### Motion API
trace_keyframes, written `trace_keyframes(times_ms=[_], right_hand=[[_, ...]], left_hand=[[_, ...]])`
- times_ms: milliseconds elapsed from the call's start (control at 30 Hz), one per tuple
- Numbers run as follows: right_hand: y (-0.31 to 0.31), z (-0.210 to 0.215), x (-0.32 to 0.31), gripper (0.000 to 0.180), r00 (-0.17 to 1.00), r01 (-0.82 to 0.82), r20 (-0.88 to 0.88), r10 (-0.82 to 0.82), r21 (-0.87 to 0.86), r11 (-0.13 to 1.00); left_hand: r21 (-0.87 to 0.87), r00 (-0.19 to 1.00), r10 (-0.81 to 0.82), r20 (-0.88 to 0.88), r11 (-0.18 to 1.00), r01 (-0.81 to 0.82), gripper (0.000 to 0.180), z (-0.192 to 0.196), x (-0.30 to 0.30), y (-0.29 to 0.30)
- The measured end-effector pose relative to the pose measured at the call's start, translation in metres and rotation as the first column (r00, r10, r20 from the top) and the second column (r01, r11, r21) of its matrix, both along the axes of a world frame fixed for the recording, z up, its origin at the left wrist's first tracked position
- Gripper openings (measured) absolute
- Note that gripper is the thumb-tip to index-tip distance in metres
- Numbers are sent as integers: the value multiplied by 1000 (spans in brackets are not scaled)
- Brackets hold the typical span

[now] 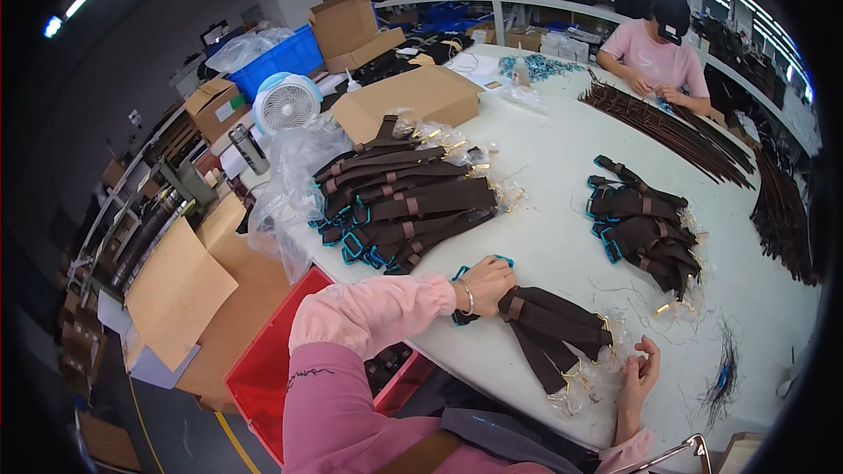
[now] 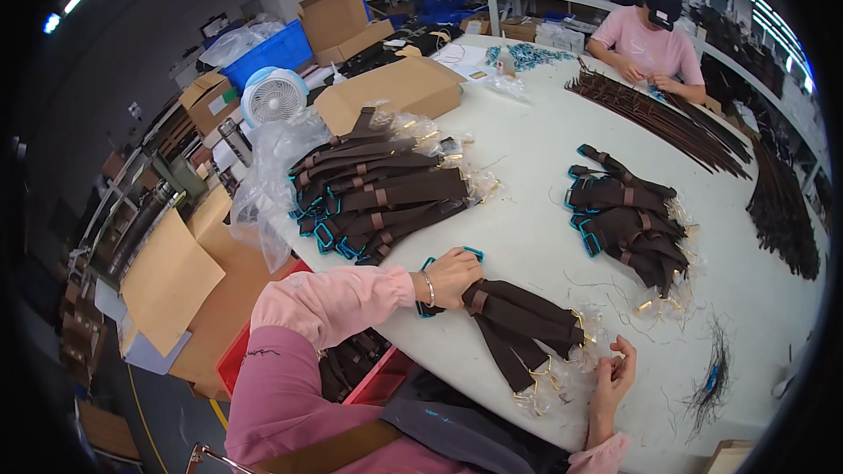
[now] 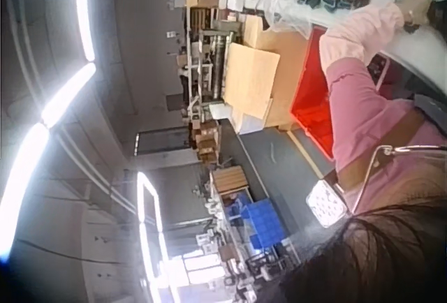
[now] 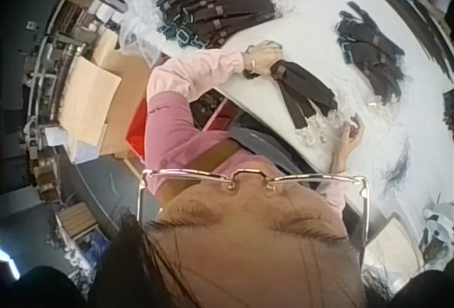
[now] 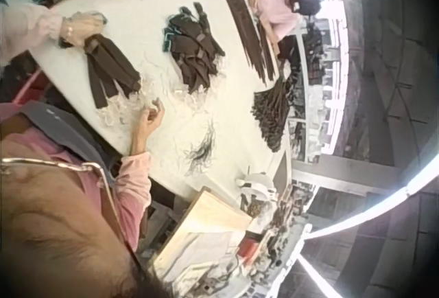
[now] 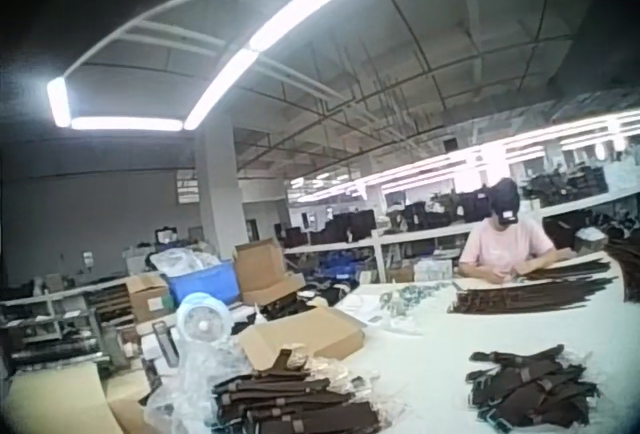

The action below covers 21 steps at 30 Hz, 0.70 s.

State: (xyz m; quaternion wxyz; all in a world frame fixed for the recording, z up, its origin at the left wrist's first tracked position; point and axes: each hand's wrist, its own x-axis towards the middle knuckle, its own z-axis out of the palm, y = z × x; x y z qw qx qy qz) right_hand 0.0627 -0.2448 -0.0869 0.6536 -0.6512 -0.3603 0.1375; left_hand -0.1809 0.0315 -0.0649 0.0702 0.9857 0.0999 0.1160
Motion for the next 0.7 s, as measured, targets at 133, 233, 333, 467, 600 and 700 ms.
trace_keyframes(times_ms=[133, 233, 333, 467, 600, 700], right_hand=[[-1, 4, 5, 34, 997, 23, -77, -24, -3, 1000], [-3, 6, 8, 31, 991, 62, -121, -58, 25, 998], [-2, 12, 9, 30, 981, 81, -178, -78, 7, 997], [-4, 10, 14, 26, 980, 47, -192, -56, -51, 998], [-4, 10, 13, 21, 981, 24, -186, -47, -124, 992], [-12, 5, 20, 17, 989, 33, -138, -55, -157, 987]], left_hand=[[-39, 993, 16, -120, 999, -21, 31, 18, 11, -11], [-40, 950, 31, -310, 998, -45, 32, 47, 30, -8], [136, 957, -1, -291, 990, 43, 29, 111, 59, 7], [449, 957, 72, -282, 891, 65, 26, 227, 93, 27], [627, 887, 443, -134, 731, -270, 33, 316, 60, 57], [634, 834, 538, 119, 605, -481, 33, 320, 2, 122]])
